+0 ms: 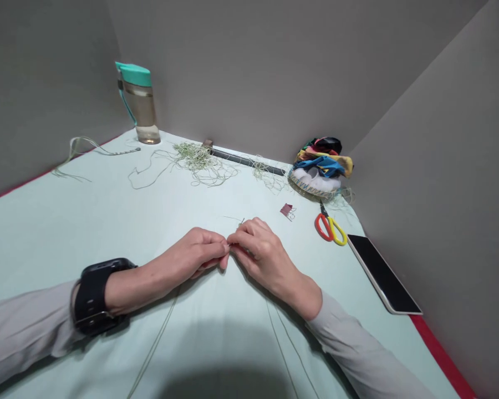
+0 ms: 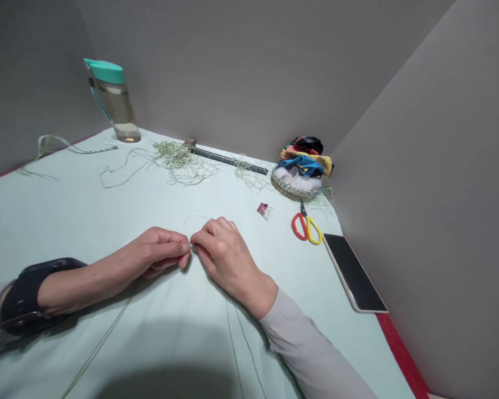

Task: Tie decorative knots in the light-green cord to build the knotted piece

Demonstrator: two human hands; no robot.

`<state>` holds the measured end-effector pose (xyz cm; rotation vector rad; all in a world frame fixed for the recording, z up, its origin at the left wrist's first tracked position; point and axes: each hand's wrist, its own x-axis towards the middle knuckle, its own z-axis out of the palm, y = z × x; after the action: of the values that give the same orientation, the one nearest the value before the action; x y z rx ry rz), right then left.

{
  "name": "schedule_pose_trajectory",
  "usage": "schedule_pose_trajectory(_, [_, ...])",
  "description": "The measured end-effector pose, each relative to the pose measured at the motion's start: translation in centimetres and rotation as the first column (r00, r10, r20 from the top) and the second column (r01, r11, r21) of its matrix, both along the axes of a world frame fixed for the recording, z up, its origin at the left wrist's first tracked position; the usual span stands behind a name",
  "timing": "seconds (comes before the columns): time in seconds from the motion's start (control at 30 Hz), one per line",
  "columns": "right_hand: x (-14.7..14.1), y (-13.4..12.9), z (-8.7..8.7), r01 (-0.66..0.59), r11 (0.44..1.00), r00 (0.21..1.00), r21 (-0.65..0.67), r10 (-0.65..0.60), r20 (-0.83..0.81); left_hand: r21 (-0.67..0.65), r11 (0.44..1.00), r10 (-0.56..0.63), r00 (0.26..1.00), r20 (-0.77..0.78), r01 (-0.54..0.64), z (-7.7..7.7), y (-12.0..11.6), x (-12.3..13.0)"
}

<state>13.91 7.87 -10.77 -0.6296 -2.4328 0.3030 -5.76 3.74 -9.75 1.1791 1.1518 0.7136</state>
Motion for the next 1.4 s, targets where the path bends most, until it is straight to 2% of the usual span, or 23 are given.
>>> schedule_pose_trajectory(0.23, [0.1, 0.3, -0.5, -0.008, 1.000, 0.991, -0.019, 0.005, -0.136, -0.037, 0.999, -0.011, 1.000, -0.026, 0.010, 0.4, -0.1, 0.2])
schedule_pose_trajectory(0.4, [-0.2, 0.0, -0.3, -0.097, 0.987, 0.990, -0.126, 0.083, -0.113, -0.016, 0.999, -0.039, 0.998, -0.045, 0.039, 0.3, 0.0, 0.1])
schedule_pose_trajectory(0.7, [0.2, 0.4, -0.4, -0.101, 0.946, 0.983, -0.308, 0.047, -0.178, 0.007, 0.998, -0.058, 0.997, -0.054, 0.059, 0.3, -0.1, 0.1])
schedule_pose_trajectory(0.97, [0.4, 0.3, -0.4, -0.085, 0.955, 0.972, -0.286, 0.016, -0.234, -0.024, 0.999, -0.033, 0.998, -0.050, 0.032, 0.4, -0.1, 0.1])
schedule_pose_trajectory(1.1, [0.6, 0.4, -0.5, -0.104, 0.956, 0.972, -0.274, 0.040, -0.231, -0.037, 0.999, -0.028, 0.998, -0.059, 0.026, 0.8, -0.3, 0.1])
schedule_pose_trajectory(1.4, [0.9, 0.2, 0.1, -0.152, 0.916, 0.980, -0.371, 0.092, -0.175, -0.034, 0.999, -0.039, 0.996, -0.077, 0.036, 1.2, -0.3, 0.3])
